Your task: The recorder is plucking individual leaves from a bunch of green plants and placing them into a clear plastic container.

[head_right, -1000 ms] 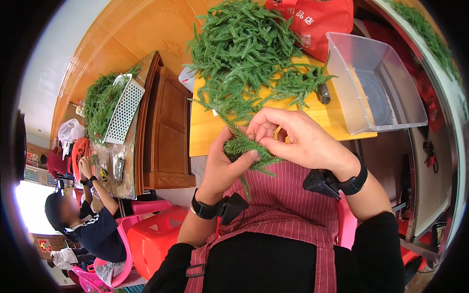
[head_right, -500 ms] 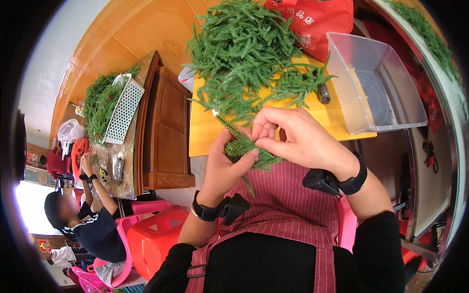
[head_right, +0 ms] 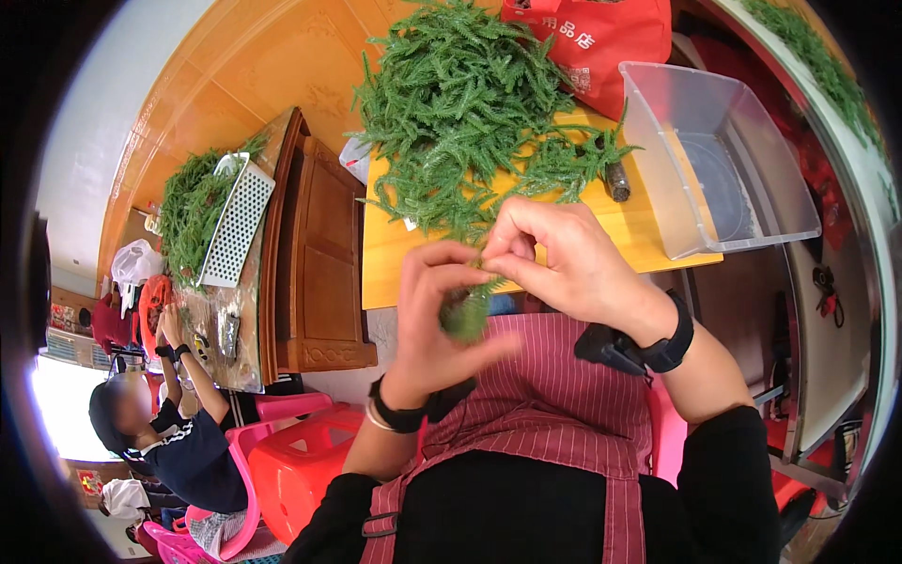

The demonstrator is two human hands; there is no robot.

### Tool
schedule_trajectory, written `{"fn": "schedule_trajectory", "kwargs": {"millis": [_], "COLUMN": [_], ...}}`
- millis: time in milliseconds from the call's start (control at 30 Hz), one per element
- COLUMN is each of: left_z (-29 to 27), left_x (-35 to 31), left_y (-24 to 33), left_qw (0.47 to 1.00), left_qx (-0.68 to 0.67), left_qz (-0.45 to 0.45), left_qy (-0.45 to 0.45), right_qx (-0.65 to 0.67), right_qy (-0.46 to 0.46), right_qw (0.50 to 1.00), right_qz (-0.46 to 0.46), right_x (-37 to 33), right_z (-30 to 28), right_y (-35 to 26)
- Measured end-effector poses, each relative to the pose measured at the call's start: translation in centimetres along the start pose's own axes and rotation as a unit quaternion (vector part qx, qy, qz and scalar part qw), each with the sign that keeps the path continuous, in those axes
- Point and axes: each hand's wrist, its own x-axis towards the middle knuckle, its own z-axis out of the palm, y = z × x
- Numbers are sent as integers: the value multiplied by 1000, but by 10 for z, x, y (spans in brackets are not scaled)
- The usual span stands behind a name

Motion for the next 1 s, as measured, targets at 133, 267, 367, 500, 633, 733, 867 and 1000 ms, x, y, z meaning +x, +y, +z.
{"fn": "schedule_trajectory", "kwargs": {"millis": [133, 267, 367, 500, 633, 733, 867, 1000], "left_z": [-15, -20, -29, -16, 3, 14, 11, 1], "left_x": [8, 16, 18, 12, 1, 0, 5, 8], "left_y": [-14, -11, -10, -1, -4, 2, 6, -1], "left_qw": [875, 813, 720, 741, 850, 966, 946, 823], "left_qx": [-457, -493, -474, -485, -384, -177, -223, -446], "left_qz": [-155, -255, -411, -404, -335, -175, -223, -299], "left_qy": [-34, -175, -297, -230, -135, -70, -80, -185], "right_qx": [-32, -38, -58, -64, -68, -54, -55, -53], "right_qy": [-63, -112, -117, -97, -70, -42, -42, -78], "right_qw": [990, 980, 975, 978, 990, 997, 997, 990], "right_qz": [-124, -162, -178, -174, -101, -22, -36, -105], "right_x": [3, 2, 0, -6, -12, -16, -15, -13], "right_z": [-7, -6, -4, -8, -11, -13, -15, -11], "right_y": [-2, -10, -6, -6, -2, 1, 1, -3]}}
